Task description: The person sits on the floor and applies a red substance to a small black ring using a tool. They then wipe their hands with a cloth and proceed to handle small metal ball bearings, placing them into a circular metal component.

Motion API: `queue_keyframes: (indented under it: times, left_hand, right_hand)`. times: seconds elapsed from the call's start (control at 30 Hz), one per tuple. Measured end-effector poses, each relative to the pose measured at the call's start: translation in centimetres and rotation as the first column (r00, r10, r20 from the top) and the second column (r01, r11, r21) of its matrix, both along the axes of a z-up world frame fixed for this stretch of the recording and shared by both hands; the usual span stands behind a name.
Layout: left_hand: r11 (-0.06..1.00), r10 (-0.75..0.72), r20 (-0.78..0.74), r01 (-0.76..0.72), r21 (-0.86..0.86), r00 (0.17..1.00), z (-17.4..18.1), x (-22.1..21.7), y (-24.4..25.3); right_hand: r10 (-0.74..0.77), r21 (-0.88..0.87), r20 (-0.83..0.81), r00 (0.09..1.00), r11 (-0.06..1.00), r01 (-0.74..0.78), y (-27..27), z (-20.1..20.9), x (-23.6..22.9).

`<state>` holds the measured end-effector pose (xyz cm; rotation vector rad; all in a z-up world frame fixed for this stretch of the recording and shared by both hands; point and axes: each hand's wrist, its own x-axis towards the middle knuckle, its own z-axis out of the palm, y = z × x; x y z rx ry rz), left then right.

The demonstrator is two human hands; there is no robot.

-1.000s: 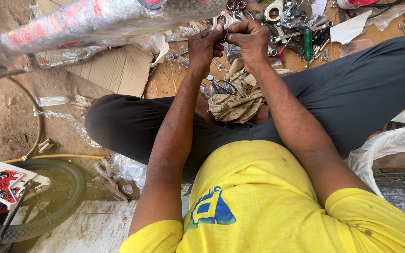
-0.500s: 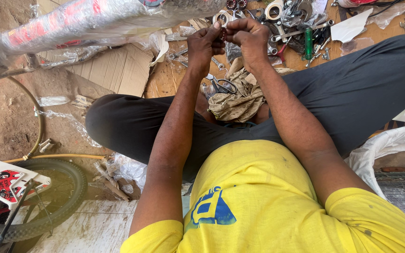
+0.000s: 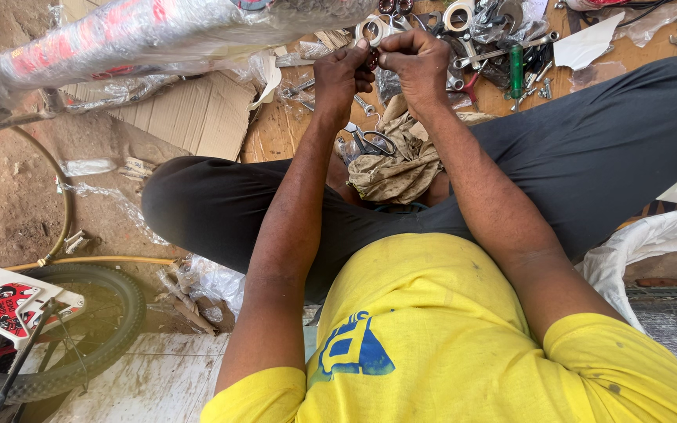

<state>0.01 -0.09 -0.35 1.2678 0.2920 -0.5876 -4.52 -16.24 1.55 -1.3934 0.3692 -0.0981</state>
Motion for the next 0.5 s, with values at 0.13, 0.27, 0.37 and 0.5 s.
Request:
queue_keyframes:
  times: [0.13,0.27,0.37,0.5]
  left_hand:
    - [0.999,-0.015,0.004,0.015,-0.028,1.0,0.0,0.0,0.0]
    - [1.0,-0.025,0.009,0.025,-0.017,1.0,-0.2,-0.1,0.0]
    - [1.0,-0.003,-0.016,0.003,0.005,1.0,-0.5,0.0,0.1]
    - [0.995,-0.011,-0.016,0.013,0.103,1.0,-0.2,0.1,0.2]
  right_hand:
    - [0.009,-0.064,-0.013,1.0,0.998,-0.009,0.0,-0.5,-0.2]
    - [0.035,-0.17,-0.012,0.999,0.985,-0.036,0.2,-0.6,-0.1]
    - [0.104,-0.167,-0.103,0.989,0.979,-0.12,-0.3,0.7,0.2]
    - [0.326,-0.7,0.058,0.944,0.687,-0.194,1.5,1.0,0.0]
